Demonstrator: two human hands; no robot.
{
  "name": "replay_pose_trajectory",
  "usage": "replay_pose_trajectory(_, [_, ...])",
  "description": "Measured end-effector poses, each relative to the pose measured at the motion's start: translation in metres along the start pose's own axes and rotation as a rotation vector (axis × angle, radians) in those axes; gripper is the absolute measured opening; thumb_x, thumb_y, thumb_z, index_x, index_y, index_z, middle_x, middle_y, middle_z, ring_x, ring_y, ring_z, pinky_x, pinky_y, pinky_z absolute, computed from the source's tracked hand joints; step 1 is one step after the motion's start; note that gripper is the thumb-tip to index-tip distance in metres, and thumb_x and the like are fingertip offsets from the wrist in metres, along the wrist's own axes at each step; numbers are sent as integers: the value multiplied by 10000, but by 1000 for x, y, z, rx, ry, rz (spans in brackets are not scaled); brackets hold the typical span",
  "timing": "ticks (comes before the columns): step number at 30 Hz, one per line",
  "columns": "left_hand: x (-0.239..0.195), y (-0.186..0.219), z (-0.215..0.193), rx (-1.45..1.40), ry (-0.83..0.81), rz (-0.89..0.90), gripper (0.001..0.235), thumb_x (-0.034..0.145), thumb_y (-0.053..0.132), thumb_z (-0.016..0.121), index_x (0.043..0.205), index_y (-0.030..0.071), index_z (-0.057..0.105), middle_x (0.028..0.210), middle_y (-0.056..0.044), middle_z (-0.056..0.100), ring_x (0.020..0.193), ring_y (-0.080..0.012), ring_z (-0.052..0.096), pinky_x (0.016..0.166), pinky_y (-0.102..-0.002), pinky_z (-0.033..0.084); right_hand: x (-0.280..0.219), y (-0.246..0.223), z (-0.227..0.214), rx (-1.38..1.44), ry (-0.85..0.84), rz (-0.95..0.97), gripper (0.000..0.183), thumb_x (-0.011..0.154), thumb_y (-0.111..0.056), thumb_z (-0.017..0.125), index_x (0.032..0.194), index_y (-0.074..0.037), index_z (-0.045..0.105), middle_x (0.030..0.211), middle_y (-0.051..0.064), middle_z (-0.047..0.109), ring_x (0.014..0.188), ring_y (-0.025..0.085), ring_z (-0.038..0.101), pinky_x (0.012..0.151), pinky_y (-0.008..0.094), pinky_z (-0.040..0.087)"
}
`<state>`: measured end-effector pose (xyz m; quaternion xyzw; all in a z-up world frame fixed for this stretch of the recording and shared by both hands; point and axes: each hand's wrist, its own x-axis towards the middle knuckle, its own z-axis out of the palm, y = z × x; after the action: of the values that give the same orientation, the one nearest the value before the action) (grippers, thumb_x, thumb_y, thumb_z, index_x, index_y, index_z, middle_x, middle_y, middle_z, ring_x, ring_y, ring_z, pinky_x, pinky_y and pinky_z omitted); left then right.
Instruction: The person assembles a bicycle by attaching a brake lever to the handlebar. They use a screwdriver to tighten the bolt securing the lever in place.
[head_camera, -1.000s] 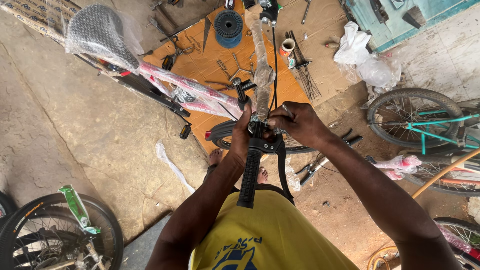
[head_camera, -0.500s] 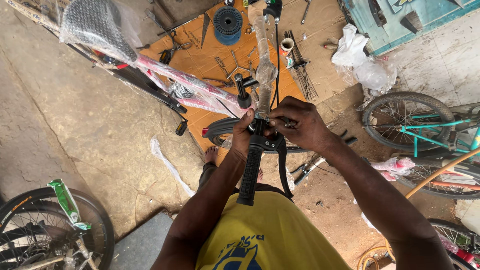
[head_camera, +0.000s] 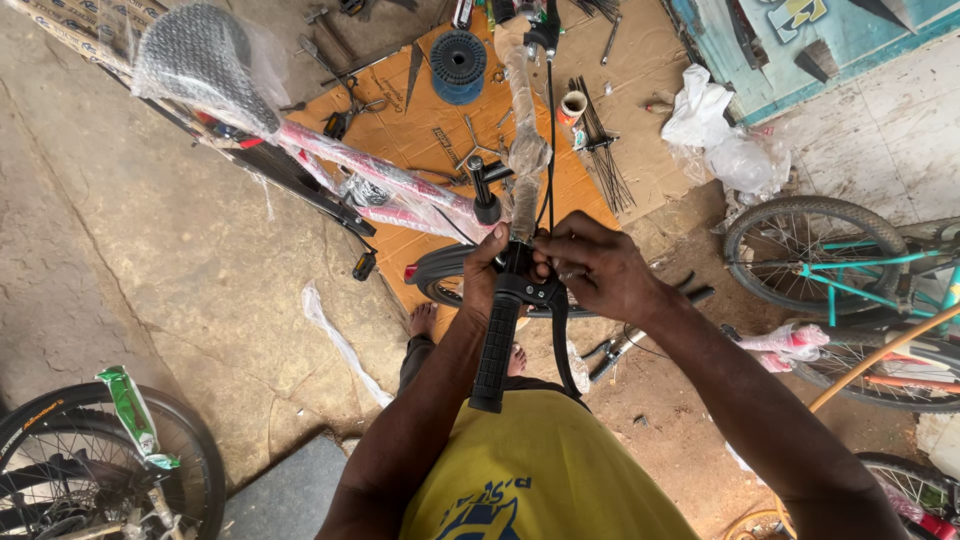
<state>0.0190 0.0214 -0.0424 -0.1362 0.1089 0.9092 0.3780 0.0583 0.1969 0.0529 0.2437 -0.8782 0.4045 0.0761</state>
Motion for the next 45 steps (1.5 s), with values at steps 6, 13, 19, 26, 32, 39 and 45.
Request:
replay_pose_trajectory(6, [2, -8, -8, -28, -57, 54, 299, 960, 292, 746, 990, 5, 670, 835, -143, 709, 689, -202, 710, 640, -301, 598, -10, -3, 10, -117, 88, 44, 342, 894, 80, 712, 1216, -37, 716, 953, 68, 627, 779, 141, 676, 568, 253, 572])
replay_pose_trajectory(13, [3, -6, -1, -37, -158, 80, 181, 919, 295, 749, 1039, 165, 709, 939, -115, 706, 692, -154, 623, 569, -292, 482, -72, 12, 3, 453, 439, 466, 124, 1049, -102, 608, 1059, -13, 694, 826, 81, 607, 537, 72, 478, 431, 218, 410])
replay_pose_trajectory(19, [5, -4, -2, 32, -199, 87, 291, 966, 339, 734, 1103, 88, 682, 1011, -115, 684, 786, -157, 651, 636, -310, 510, -167, -26, 35, 1022, 408, 1096, 246, 920, -87, 658, 1143, 5, 613, 832, 64, 623, 681, 115, 591, 593, 260, 476])
replay_pose_trajectory(26, [-1, 0, -2, -11, -134, 13, 304, 939, 317, 730, 1081, 56, 664, 1025, -130, 697, 849, -219, 704, 736, -375, 593, -192, -37, 47, 821, 387, 1295, 420, 895, -72, 708, 1312, -89, 669, 704, 43, 539, 565, 174, 514, 509, 351, 440])
replay_pose_trajectory(32, [-2, 2, -8, -40, -34, -17, 192, 916, 253, 732, 1055, 138, 669, 1055, -153, 700, 864, -243, 716, 748, -378, 604, -115, -36, -56, 599, 506, 894, 227, 960, -122, 679, 1177, -68, 719, 686, 34, 585, 549, 102, 532, 496, 291, 443])
replay_pose_trajectory(39, [-5, 8, -5, 7, -102, -63, 301, 975, 265, 729, 1178, 56, 655, 1082, -125, 686, 883, -216, 676, 779, -364, 580, 1, -16, 7, -72, 86, 445, 206, 933, -163, 757, 1054, -10, 692, 808, 86, 604, 655, 172, 592, 579, 326, 466])
replay_pose_trajectory(45, [-9, 10, 8, 99, 30, -59, 349, 915, 336, 736, 1107, 73, 610, 924, -91, 647, 761, -230, 694, 657, -402, 592, 20, -2, -2, -119, -6, 439, 121, 958, -133, 779, 982, -44, 701, 819, 90, 616, 650, 221, 630, 607, 358, 506])
